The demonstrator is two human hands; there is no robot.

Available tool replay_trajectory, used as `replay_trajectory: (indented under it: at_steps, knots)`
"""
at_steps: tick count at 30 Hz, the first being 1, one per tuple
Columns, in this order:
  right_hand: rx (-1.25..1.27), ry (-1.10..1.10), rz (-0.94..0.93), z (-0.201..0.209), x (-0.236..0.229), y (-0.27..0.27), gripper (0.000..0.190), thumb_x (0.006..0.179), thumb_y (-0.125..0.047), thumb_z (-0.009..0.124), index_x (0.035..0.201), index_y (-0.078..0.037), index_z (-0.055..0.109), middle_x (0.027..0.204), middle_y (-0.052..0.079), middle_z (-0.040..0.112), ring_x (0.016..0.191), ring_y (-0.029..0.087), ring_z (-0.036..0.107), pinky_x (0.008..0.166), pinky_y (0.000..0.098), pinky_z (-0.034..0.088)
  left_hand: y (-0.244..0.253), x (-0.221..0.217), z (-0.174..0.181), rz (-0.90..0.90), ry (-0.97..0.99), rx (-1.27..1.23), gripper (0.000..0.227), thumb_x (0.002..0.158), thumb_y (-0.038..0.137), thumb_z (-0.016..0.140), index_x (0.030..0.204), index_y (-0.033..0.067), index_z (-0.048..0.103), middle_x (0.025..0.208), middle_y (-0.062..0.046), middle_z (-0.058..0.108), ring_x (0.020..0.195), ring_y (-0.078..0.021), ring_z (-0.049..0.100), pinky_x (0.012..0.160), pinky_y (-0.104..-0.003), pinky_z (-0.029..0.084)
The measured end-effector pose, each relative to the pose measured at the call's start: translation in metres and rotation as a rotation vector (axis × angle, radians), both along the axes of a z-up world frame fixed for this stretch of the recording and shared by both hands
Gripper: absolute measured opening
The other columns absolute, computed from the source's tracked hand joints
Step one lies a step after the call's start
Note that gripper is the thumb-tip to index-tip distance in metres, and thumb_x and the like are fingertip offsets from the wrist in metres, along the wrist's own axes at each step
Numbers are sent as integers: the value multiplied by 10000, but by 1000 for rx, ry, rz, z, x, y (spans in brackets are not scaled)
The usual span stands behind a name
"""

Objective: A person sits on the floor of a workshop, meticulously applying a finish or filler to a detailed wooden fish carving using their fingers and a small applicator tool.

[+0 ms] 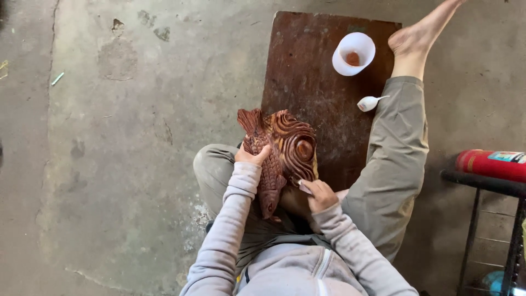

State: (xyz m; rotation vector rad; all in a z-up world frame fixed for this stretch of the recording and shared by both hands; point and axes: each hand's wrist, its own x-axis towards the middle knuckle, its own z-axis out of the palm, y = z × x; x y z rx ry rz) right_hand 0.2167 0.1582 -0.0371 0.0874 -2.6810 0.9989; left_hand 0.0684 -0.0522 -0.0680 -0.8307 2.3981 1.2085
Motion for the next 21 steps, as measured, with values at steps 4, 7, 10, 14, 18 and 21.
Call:
replay_trajectory:
  at_steps: [4,7,10,14,18,21]
  knots:
    - [-232,-174,-124,6,8,16,111,919,-125,723,993,-162,797,755,70,667,755,258,685,769,321,556,2,2,3,25,19,22,875,553,539,953,1331,262,666,1229,-99,740,1207,-272,660,1071,-386,537]
    - [-221,-210,-251,-38,1,16,179,899,-312,785,1077,-323,764,908,-114,753,855,120,730,825,261,572,0,1,-8,-14,21,-26,917,542,601,939,1351,287,644,1245,-87,735,1194,-265,670,1080,-377,536]
    - [-158,-220,-206,-37,-22,11,133,890,-299,795,1012,-293,744,870,-49,771,847,198,746,793,320,594,-3,-2,-12,-1,39,-23,909,531,594,940,1341,300,651,1226,-80,742,1187,-254,671,1075,-372,538]
    - [-99,-202,-206,-16,-13,5,80,921,-264,764,995,-266,733,866,-14,769,841,216,746,764,349,594,-4,4,-23,12,49,-38,896,512,593,955,1322,339,670,1195,-39,755,1166,-224,682,1039,-352,559]
    - [-167,-331,-209,2,21,5,63,881,-201,771,938,-202,744,805,49,781,800,305,751,701,432,606,-3,2,-29,37,53,-54,890,537,558,963,1342,338,654,1201,-17,754,1172,-201,678,1046,-340,553]
    - [-174,-294,-341,5,18,16,41,946,-248,726,977,-220,726,821,40,765,806,276,741,709,368,580,-1,5,-15,16,43,-41,895,537,577,948,1342,321,652,1216,-41,748,1185,-220,672,1068,-354,541]
